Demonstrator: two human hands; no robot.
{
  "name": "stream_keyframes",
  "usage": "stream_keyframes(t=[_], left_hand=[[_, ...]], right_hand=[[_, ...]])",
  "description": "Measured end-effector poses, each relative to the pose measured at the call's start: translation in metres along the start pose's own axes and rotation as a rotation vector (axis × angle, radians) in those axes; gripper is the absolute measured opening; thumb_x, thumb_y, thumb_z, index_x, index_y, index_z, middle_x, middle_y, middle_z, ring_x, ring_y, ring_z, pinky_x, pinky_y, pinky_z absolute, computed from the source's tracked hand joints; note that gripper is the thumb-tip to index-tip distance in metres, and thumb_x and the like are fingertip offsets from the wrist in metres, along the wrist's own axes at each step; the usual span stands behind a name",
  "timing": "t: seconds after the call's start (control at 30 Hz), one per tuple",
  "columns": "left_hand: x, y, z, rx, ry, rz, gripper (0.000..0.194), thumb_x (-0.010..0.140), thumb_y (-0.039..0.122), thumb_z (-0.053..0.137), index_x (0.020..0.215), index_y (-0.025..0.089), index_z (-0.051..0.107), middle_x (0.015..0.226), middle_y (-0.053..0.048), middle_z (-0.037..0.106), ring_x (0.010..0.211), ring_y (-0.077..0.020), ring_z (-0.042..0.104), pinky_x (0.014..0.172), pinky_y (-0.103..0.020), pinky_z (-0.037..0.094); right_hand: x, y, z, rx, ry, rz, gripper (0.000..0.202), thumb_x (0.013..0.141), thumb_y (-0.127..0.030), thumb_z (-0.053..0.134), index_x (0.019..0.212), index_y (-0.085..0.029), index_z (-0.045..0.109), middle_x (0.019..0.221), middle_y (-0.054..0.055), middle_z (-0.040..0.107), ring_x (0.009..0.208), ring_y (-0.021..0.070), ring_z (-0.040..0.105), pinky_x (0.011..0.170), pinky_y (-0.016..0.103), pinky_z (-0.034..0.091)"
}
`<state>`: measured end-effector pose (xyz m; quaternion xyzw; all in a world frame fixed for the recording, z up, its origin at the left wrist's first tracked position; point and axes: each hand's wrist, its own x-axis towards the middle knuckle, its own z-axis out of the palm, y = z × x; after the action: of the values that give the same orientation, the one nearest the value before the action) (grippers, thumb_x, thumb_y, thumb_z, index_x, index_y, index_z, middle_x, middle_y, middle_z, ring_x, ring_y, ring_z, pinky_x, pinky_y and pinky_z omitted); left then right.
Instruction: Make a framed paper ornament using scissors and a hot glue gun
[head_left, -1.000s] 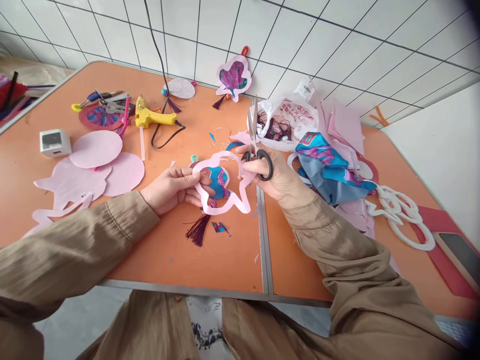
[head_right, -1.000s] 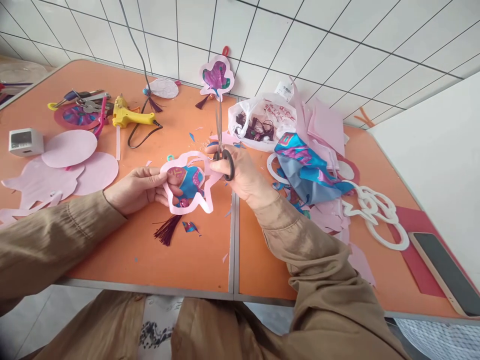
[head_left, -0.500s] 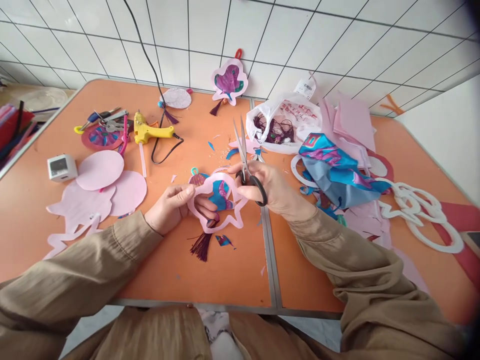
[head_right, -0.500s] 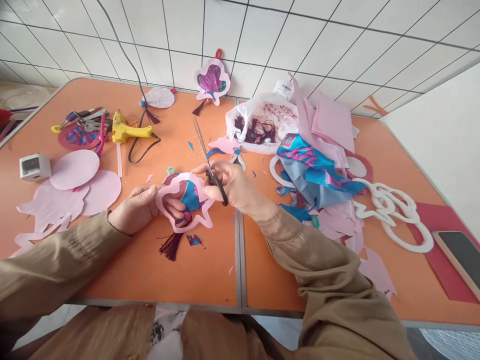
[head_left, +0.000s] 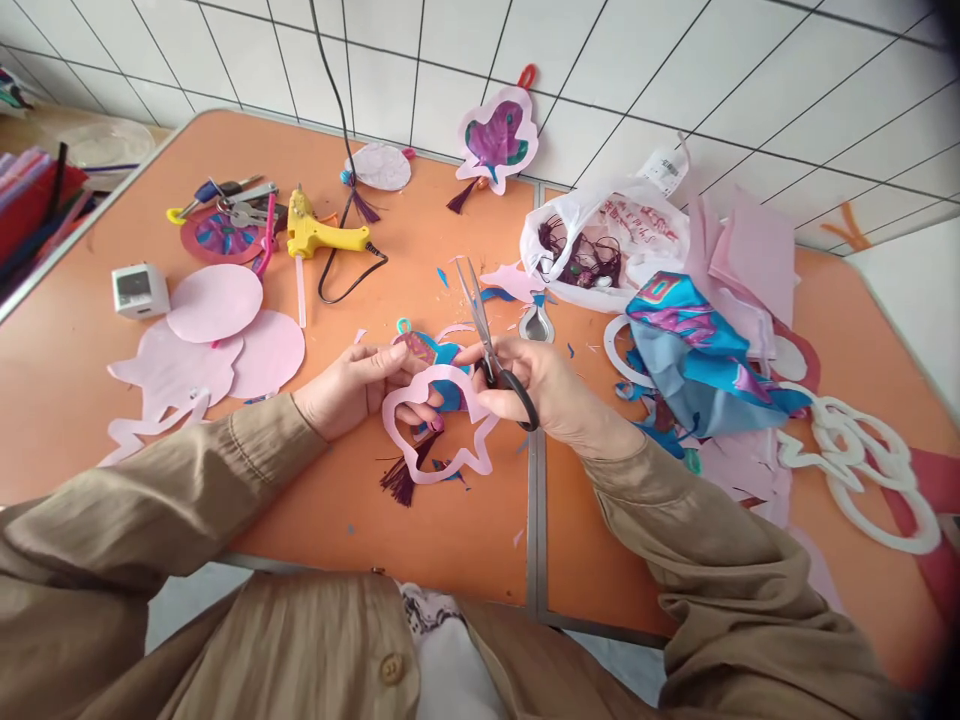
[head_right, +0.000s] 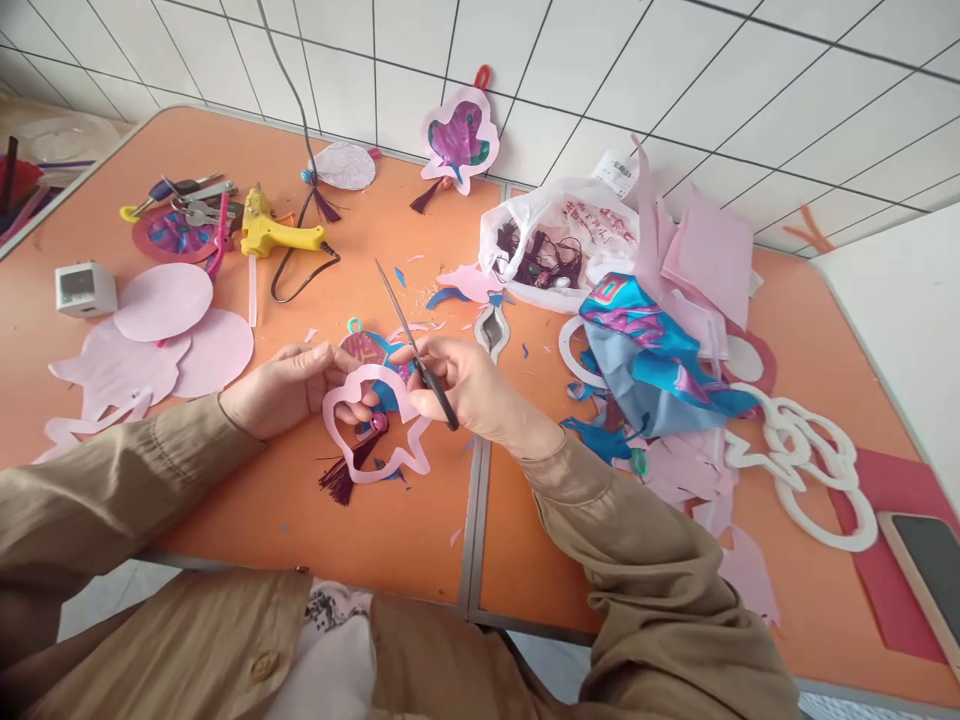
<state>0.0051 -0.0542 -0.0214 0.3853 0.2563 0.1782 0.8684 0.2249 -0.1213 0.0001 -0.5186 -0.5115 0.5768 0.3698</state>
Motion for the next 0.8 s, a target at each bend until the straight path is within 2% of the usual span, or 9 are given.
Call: stream_keyframes(t=[0.1,0.2,0.27,0.37,0.53,0.6,0.67,0.8], left_hand=[[0.005,0.005,0.002,0.146,0.074,-0.026,0.052,0.073,0.06,0.073,0.082,0.009,0.073,0.077,-0.014,0.075,0.068,-0.0231,0.072,0.059,-0.028,0.057],[0.011,0.014,0.009,0.314,0.153,-0.049,0.046,0.071,0.056,0.077,0.075,0.011,0.071,0.065,-0.008,0.07,0.052,-0.0161,0.064,0.045,-0.022,0.045],[0.015,0.021,0.016,0.398,0.137,-0.027,0.043,0.07,0.054,0.077,0.069,0.012,0.07,0.055,-0.005,0.062,0.043,-0.0113,0.054,0.039,-0.02,0.035],[0.02,0.031,0.024,0.522,0.08,-0.012,0.036,0.071,0.045,0.08,0.06,0.013,0.068,0.048,-0.001,0.054,0.039,-0.0074,0.044,0.037,-0.021,0.029],[0.027,0.036,0.026,0.559,-0.021,-0.066,0.029,0.074,0.039,0.078,0.061,0.014,0.07,0.049,-0.003,0.058,0.037,-0.0078,0.044,0.036,-0.021,0.028],[0.029,0.034,0.024,0.466,-0.024,-0.094,0.031,0.072,0.04,0.08,0.061,0.014,0.069,0.048,-0.003,0.058,0.035,-0.0074,0.043,0.034,-0.02,0.027],[0.03,0.033,0.021,0.324,-0.023,-0.122,0.033,0.07,0.041,0.082,0.06,0.013,0.067,0.048,-0.002,0.058,0.034,-0.0071,0.044,0.032,-0.019,0.027],[0.033,0.029,0.017,0.068,-0.028,-0.136,0.036,0.066,0.041,0.086,0.062,0.012,0.065,0.052,-0.002,0.061,0.037,-0.0091,0.05,0.031,-0.017,0.029]], right_hand=[[-0.002,-0.001,-0.001,0.007,-0.018,0.018,0.029,0.06,-0.016,0.068,0.087,-0.02,0.06,0.071,-0.002,0.058,0.061,0.0106,0.052,0.054,0.024,0.04],[-0.003,-0.003,-0.002,0.008,-0.043,-0.011,0.032,0.059,-0.014,0.067,0.09,-0.02,0.061,0.069,-0.003,0.057,0.061,0.0103,0.051,0.054,0.024,0.04],[-0.004,-0.007,-0.003,-0.005,-0.08,-0.024,0.036,0.06,-0.011,0.065,0.094,-0.02,0.062,0.067,-0.004,0.056,0.061,0.0098,0.05,0.055,0.023,0.039],[-0.005,-0.013,-0.005,-0.009,-0.112,-0.039,0.043,0.06,-0.008,0.063,0.101,-0.019,0.061,0.068,-0.005,0.055,0.061,0.0091,0.049,0.055,0.023,0.038],[-0.004,-0.017,-0.008,0.001,-0.069,-0.037,0.043,0.062,-0.01,0.065,0.104,-0.019,0.06,0.068,-0.005,0.055,0.062,0.01,0.051,0.056,0.025,0.041],[-0.002,-0.017,-0.01,-0.006,-0.021,-0.019,0.04,0.063,-0.014,0.068,0.102,-0.019,0.061,0.069,-0.004,0.058,0.061,0.0104,0.052,0.056,0.025,0.042],[0.0,-0.015,-0.011,-0.021,0.082,-0.023,0.036,0.065,-0.017,0.069,0.1,-0.02,0.062,0.07,-0.003,0.061,0.062,0.011,0.054,0.057,0.026,0.043],[0.0,-0.016,-0.016,-0.097,0.455,-0.164,0.032,0.069,-0.019,0.071,0.1,-0.022,0.064,0.072,-0.001,0.065,0.063,0.0135,0.06,0.063,0.031,0.049]])
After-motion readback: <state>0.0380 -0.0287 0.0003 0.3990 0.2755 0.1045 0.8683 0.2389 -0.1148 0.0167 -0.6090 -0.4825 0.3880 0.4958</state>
